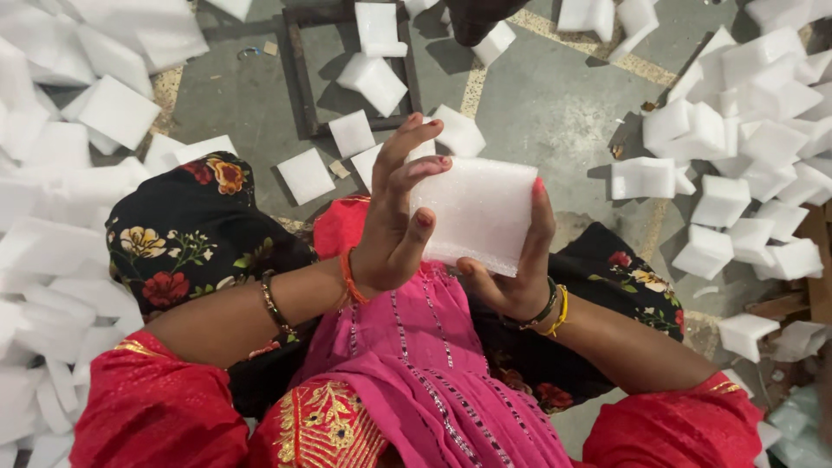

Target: The person sits on the floor and repeatedly picks up rectangular white foam pieces. They fold each piece in half by hand and place the folded items onto a pile on the floor.

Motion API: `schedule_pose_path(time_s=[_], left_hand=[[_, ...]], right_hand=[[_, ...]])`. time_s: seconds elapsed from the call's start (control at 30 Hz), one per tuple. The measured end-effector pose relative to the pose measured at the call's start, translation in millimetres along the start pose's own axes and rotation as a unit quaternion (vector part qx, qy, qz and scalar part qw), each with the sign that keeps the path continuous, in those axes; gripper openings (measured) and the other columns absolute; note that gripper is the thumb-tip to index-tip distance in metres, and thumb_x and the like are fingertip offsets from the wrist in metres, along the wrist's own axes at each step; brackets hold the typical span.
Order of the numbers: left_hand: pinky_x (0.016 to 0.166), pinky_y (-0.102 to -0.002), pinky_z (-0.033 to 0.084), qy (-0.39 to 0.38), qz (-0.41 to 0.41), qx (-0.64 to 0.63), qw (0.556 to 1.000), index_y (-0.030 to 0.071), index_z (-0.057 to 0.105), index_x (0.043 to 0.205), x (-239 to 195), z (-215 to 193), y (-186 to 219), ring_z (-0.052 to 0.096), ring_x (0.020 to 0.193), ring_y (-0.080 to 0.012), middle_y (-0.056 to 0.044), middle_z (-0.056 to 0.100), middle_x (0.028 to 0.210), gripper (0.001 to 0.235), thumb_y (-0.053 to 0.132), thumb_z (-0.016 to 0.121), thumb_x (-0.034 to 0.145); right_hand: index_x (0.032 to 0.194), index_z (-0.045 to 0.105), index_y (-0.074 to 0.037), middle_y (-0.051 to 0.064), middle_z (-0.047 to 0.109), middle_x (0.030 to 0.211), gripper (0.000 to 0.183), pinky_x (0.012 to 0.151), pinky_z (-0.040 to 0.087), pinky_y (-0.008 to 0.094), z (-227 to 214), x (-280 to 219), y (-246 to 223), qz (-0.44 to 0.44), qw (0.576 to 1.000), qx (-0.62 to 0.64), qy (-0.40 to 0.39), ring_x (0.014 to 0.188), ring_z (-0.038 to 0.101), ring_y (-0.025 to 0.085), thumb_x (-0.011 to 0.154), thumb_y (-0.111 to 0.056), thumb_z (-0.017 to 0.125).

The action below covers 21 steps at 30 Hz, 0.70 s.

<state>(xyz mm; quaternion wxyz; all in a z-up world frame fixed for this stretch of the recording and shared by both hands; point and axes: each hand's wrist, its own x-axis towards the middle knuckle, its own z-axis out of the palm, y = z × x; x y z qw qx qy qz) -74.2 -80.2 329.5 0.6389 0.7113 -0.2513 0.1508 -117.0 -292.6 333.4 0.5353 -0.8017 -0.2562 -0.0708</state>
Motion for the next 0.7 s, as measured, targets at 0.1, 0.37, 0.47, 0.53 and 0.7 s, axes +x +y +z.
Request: schedule_pose_path(time_s=[0.1, 0.37, 0.47, 0.53, 0.7], left_hand=[[0.133, -0.052, 0.022, -0.007, -0.003, 0.019, 1.0, 0.018, 0.04, 0.148, -2, -1, 0, 0.025, 0.158, -0.0395, -0.015, 0.035, 0.16, 0.038, 0.043, 0.037, 0.119], [0.13, -0.05, 0.022, -0.011, 0.003, 0.043, 0.999, 0.018, 0.038, 0.149, -3, -1, 1, 0.029, 0.157, -0.0362, -0.013, 0.041, 0.157, 0.039, 0.042, 0.039, 0.118], [0.128, -0.048, 0.022, -0.022, 0.006, 0.027, 0.999, 0.017, 0.035, 0.153, 2, -9, 1, 0.03, 0.157, -0.0354, -0.015, 0.04, 0.158, 0.056, 0.052, 0.045, 0.111], [0.129, -0.05, 0.02, -0.039, 0.036, 0.023, 0.998, 0.013, 0.027, 0.156, 6, -15, 0, 0.029, 0.155, -0.036, -0.017, 0.036, 0.159, 0.08, 0.064, 0.052, 0.1], [0.132, -0.05, 0.028, -0.088, 0.072, 0.097, 0.989, -0.001, 0.005, 0.162, 16, -24, -12, 0.028, 0.153, -0.0386, -0.023, 0.025, 0.16, 0.131, 0.078, 0.077, 0.086]], right_hand=[[0.165, -0.003, -0.003, 0.021, 0.032, 0.161, 0.104, 0.113, 0.051, 0.042, -1, 1, 1, -0.004, 1.0, 0.011, -0.009, 0.138, 0.053, 0.03, 0.096, -0.015, 0.074], [0.165, -0.002, -0.005, 0.022, 0.033, 0.161, 0.105, 0.115, 0.05, 0.043, 2, 1, -1, -0.002, 1.0, 0.018, -0.013, 0.14, 0.052, 0.031, 0.096, -0.019, 0.076], [0.166, 0.0, -0.004, 0.022, 0.029, 0.164, 0.105, 0.119, 0.045, 0.042, -5, 9, -4, 0.006, 1.0, -0.005, -0.018, 0.145, 0.047, 0.031, 0.097, -0.027, 0.076], [0.168, 0.003, -0.003, 0.022, 0.024, 0.168, 0.104, 0.125, 0.039, 0.043, -14, 17, -7, 0.03, 0.999, -0.038, -0.023, 0.151, 0.04, 0.032, 0.096, -0.033, 0.074], [0.169, 0.009, -0.001, 0.018, 0.02, 0.175, 0.109, 0.133, 0.029, 0.04, -31, 41, -8, 0.147, 0.98, 0.134, -0.031, 0.156, 0.03, 0.027, 0.095, -0.048, 0.073]])
